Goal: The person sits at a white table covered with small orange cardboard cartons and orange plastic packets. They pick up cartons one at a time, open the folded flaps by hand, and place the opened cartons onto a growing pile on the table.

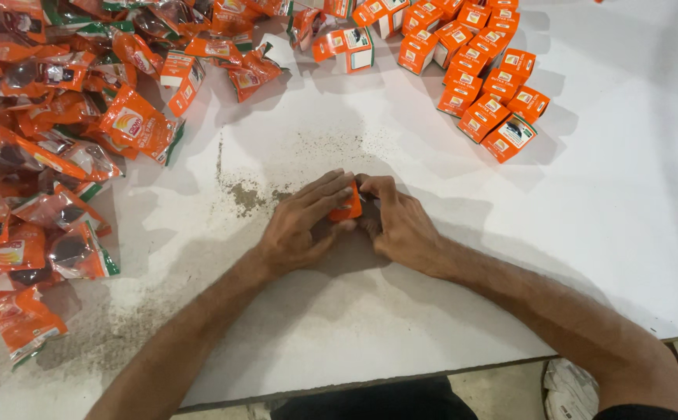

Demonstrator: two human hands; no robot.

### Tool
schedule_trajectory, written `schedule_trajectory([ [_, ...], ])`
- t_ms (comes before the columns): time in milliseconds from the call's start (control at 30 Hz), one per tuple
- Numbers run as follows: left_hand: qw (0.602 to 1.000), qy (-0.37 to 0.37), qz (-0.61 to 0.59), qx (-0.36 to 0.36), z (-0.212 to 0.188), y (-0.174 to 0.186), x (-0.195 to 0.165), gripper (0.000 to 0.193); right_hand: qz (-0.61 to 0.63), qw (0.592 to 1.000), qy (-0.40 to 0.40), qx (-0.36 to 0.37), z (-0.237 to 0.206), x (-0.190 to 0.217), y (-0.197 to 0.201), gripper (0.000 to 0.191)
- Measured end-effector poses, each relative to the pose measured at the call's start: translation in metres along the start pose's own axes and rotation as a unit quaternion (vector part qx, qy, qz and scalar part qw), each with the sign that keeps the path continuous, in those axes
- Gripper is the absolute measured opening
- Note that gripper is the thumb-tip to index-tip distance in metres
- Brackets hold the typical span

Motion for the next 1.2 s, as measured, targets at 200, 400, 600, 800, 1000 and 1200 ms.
schedule_trajectory([
  [200, 0.998, 0.051, -0.018, -0.028, -0.002, 0.0, 0.02, 0.029, -0.005, 1.0, 0.016, -0.003, 0.001, 0.002, -0.001, 0.054],
  [400, 0.997, -0.023, 0.069, 0.014, -0.009, -0.006, 0.007, 0.023, -0.01, 1.0, 0.013, -0.001, 0.001, 0.0, 0.0, 0.06],
  [600, 0.996, 0.01, 0.082, 0.037, -0.005, -0.015, -0.003, 0.042, -0.06, 0.994, 0.092, -0.017, 0.006, 0.01, 0.002, 0.089],
  [800, 0.993, 0.005, 0.083, -0.08, 0.002, 0.019, -0.012, 0.05, -0.416, 0.896, 0.063, -0.14, 0.041, -0.047, 0.051, 0.067],
  [1000, 0.988, 0.012, 0.14, -0.057, 0.07, 0.011, 0.02, 0.044, -0.479, 0.856, -0.012, -0.195, 0.039, -0.096, 0.099, 0.068],
  [1200, 0.967, 0.081, 0.23, -0.07, 0.184, 0.028, 0.084, 0.076, -0.356, 0.905, 0.139, -0.187, 0.036, -0.045, 0.07, 0.063],
])
Point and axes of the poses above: each hand's wrist, its own z-axis towards the middle knuckle, its own y-axis out of the back of the hand, x = y × z, the point moved 10 cm from there along z, towards the middle knuckle, and after that the axes turned 13 degrees about -z, right-handed, at the moved point
